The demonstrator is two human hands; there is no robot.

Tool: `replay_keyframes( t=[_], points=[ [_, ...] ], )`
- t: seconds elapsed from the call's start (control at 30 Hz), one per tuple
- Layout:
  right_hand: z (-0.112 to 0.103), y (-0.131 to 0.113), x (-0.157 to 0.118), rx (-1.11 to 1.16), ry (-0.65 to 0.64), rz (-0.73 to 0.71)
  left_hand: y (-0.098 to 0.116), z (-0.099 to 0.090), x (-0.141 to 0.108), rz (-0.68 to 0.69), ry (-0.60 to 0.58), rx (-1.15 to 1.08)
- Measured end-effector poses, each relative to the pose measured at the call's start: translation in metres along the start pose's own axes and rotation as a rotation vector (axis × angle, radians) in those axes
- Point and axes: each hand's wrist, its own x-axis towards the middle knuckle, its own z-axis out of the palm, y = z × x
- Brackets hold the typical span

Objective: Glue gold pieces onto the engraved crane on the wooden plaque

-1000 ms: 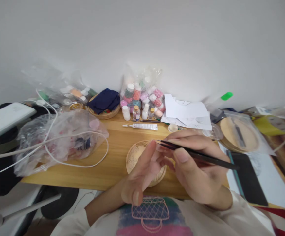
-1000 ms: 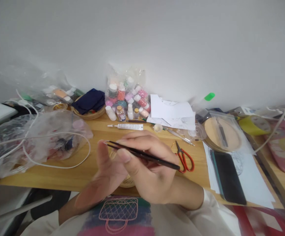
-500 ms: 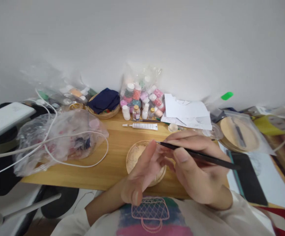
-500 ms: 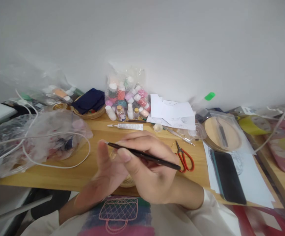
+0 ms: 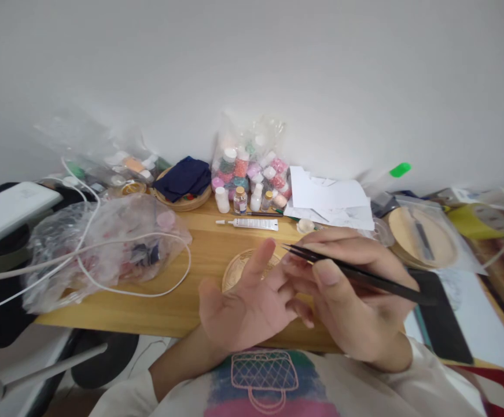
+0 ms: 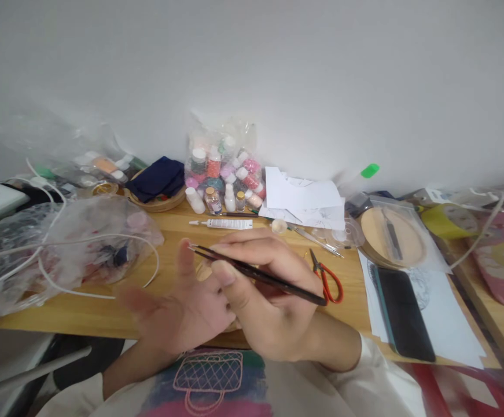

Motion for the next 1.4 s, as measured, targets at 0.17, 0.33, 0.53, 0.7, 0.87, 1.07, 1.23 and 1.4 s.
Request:
replay_keyframes(
  t=[0.17, 0.33, 0.53, 0.7, 0.87, 1.07, 1.23, 1.4],
  points=[
    [-0.003, 0.004, 0.004, -0.068, 0.023, -0.01, 0.015, 0.012, 0.007, -0.034, -0.1, -0.177],
    [-0.009, 0.008, 0.006, -0.174, 0.012, -0.12, 0.023, 0.017, 0.009, -0.052, -0.105, -0.201],
    [-0.011, 0.007, 0.011, -0.185, 0.002, -0.219, 0.024, 0.021, 0.01, -0.048, -0.132, -0.211],
    [-0.02, 0.014, 0.018, -0.185, -0.139, -0.33, 0.025, 0.021, 0.011, -0.055, -0.102, -0.215],
    [-0.027, 0.023, 0.024, -0.182, -0.227, -0.405, 0.025, 0.02, 0.011, -0.061, -0.056, -0.219],
    [-0.028, 0.025, 0.024, -0.189, -0.265, -0.404, 0.025, 0.02, 0.011, -0.065, -0.046, -0.25],
    [-0.024, 0.022, 0.026, -0.173, -0.23, -0.418, 0.024, 0.021, 0.012, -0.058, -0.099, -0.285],
    [-0.026, 0.021, 0.021, -0.141, -0.198, -0.383, 0.022, 0.021, 0.011, -0.055, -0.08, -0.266]
  ],
)
